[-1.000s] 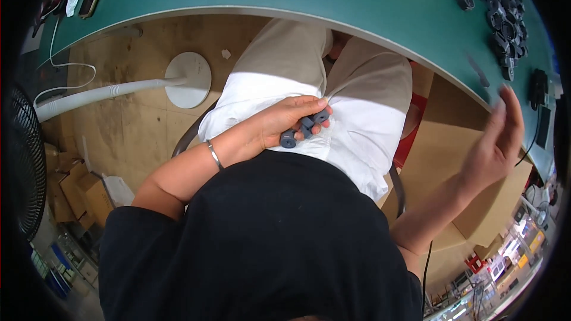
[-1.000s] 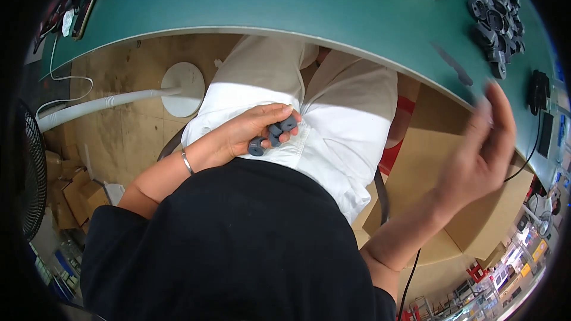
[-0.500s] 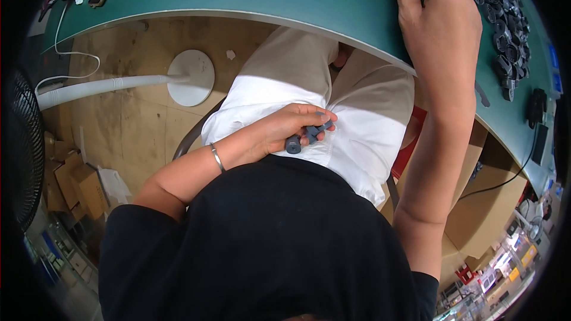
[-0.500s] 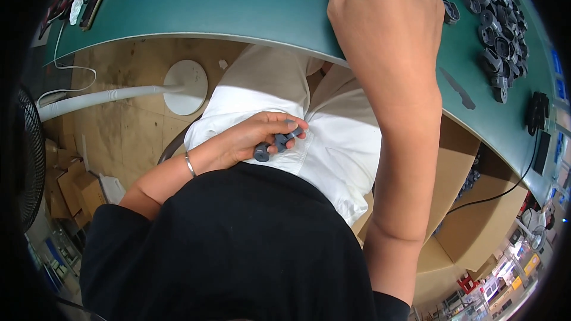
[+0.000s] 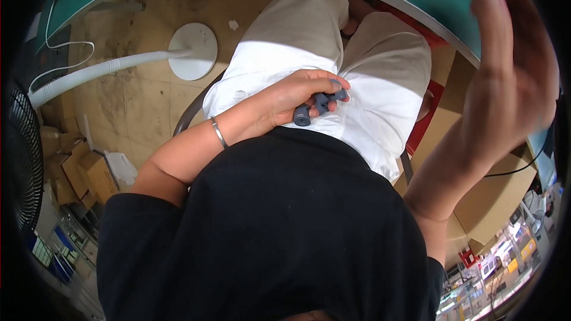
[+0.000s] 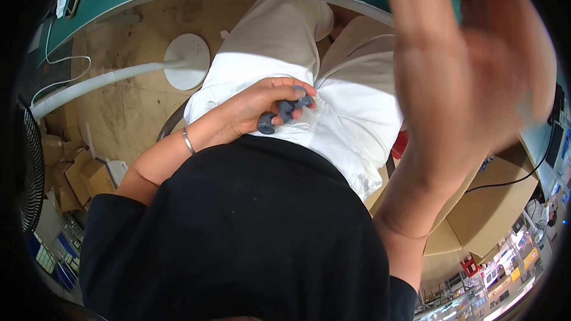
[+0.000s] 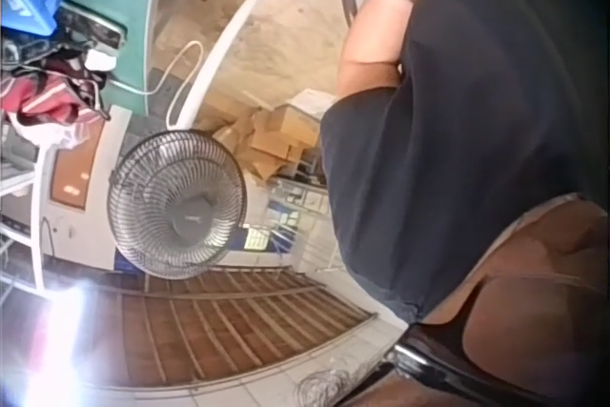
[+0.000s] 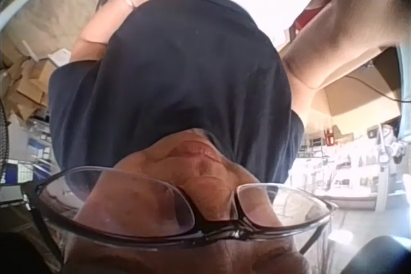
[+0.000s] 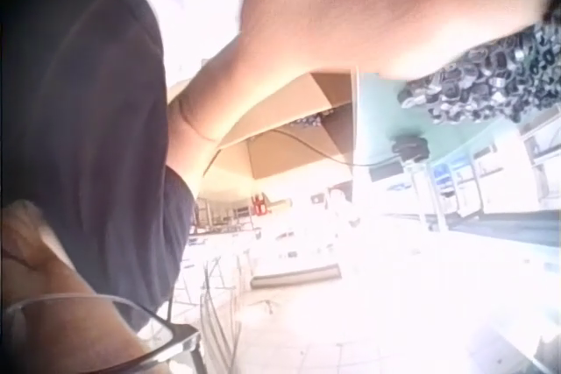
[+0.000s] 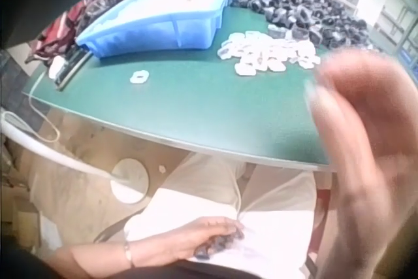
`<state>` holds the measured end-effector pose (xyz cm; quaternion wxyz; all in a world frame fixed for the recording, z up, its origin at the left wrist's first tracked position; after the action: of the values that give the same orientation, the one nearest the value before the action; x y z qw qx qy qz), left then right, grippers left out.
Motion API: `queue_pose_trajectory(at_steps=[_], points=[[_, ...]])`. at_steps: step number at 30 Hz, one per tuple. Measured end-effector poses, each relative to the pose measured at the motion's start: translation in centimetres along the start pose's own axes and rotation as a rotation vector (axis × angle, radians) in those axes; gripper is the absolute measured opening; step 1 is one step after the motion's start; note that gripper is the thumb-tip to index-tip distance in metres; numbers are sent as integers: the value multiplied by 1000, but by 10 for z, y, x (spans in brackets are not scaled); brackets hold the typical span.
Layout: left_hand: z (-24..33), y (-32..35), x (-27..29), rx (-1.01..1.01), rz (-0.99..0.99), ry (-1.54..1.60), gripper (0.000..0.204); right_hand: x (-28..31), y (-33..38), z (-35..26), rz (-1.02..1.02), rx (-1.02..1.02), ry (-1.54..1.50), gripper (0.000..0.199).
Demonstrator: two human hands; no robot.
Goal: The person picks up plastic components from the workbench and assembles them by fitting the pieces together by hand.
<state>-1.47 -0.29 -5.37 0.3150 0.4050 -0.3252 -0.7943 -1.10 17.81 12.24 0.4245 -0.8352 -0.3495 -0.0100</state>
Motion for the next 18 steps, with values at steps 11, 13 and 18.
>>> queue_pose_trajectory(at_steps=[11,13,18], points=[[-4,-2,-1,6,14,223,23,7,174,34,-400,-948,-181,20],[-5,1,-6,-13,38,97,25,5,173,34,-441,-724,-53,31],[-4,6,-12,-68,76,-68,29,2,165,34,-637,-516,42,34]])
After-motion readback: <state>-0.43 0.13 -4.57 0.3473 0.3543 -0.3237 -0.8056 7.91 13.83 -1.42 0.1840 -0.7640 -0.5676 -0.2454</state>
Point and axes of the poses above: each hand's wrist, its own y-axis away from the middle knuckle, its own x-axis out of the back of the hand, z = x × y, the point moved 2 cm from there along -y, towards the middle knuckle, and after that the axes turned 11 degrees about z, right-handed, at the moved point
